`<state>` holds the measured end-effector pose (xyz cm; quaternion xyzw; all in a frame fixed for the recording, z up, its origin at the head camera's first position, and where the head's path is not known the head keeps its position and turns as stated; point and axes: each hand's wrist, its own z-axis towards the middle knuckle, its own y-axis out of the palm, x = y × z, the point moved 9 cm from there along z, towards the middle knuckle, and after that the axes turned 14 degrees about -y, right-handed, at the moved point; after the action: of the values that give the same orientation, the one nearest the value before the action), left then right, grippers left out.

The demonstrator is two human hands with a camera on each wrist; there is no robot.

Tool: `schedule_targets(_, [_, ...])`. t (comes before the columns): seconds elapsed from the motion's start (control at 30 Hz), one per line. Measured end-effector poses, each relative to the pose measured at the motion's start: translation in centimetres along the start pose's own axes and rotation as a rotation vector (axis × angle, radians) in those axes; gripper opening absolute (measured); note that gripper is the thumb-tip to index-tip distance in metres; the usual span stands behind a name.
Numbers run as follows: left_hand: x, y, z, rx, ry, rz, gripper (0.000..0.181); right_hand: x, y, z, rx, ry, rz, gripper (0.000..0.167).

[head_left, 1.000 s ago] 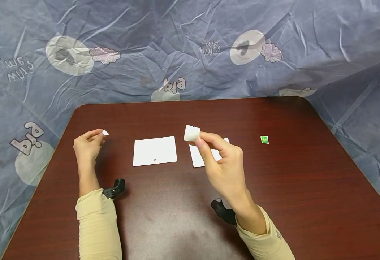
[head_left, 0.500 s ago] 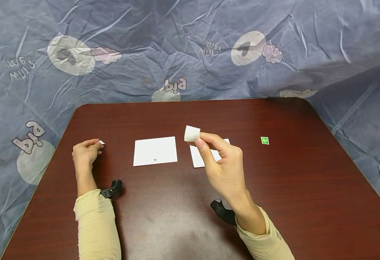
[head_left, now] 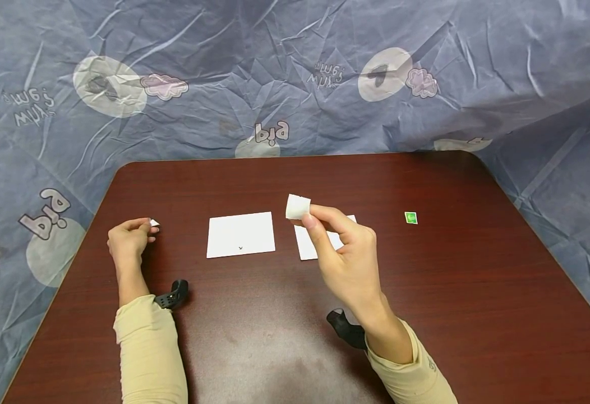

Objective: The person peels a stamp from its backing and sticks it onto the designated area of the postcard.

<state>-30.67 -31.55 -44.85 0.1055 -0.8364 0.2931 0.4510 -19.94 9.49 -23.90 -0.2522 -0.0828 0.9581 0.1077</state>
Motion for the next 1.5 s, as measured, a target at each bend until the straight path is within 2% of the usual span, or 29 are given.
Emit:
schedule_targets(0.13, [-0.2,0.0,0.1,0.012,0.008,0.021,0.034,0.0,0.0,0.0,-0.003,0.004,0.008,0.013])
schedule_targets(0.3, [-0.4,-0.1,0.3,0.052,0.019,0.147,0.034,0.0,0.2,0.0,-0.009,0.016,0.021,0.013])
schedule_targets(0.4, [-0.2,-0.4,0.2,0.092,0.033,0.185,0.035,0.0,0.2,-0.1,-0.014,0.023,0.026,0.012])
schedule_targets(0.53, [1.0,-0.8,-0.3,0.122,0.078,0.136,0.037,0.0,0.3,-0.1,-0.015,0.024,0.025,0.012])
schedule_targets(0.6, [2.1,-0.9,-0.9,0.137,0.132,0.104,0.038,0.1,0.2,-0.1,-0.013,0.025,0.023,0.012])
schedule_targets(0.67, [3.6,-0.8,-1.8,0.140,0.210,0.077,0.037,0.1,0.2,-0.2,-0.011,0.027,0.017,0.012])
schedule_targets(0.77, [5.9,-0.4,-3.8,0.118,0.334,0.056,0.034,0.2,0.1,-0.2,-0.004,0.032,-0.002,0.011])
schedule_targets(0.83, [7.3,-0.1,-5.3,0.076,0.400,0.030,0.032,0.2,0.1,-0.3,0.000,0.034,-0.012,0.011])
schedule_targets(1.1, [11.0,0.2,-11.4,-0.082,0.578,-0.142,0.018,0.0,0.2,-0.1,-0.016,0.004,-0.011,0.012])
schedule_targets(1.17, [11.9,0.7,-13.3,-0.120,0.646,-0.157,0.017,0.0,0.3,-0.2,-0.027,0.002,-0.013,0.012])
schedule_targets(1.27, [13.1,1.8,-16.6,-0.184,0.748,-0.141,0.019,-0.1,0.4,-0.2,-0.044,0.007,-0.011,0.011])
schedule_targets(1.33, [13.7,3.0,-18.8,-0.248,0.810,-0.124,0.020,-0.1,0.5,-0.3,-0.055,0.010,-0.009,0.011])
schedule_targets(1.5, [14.1,6.5,-23.4,-0.458,0.866,-0.054,0.023,-0.1,0.8,-0.4,-0.085,0.016,0.019,0.011])
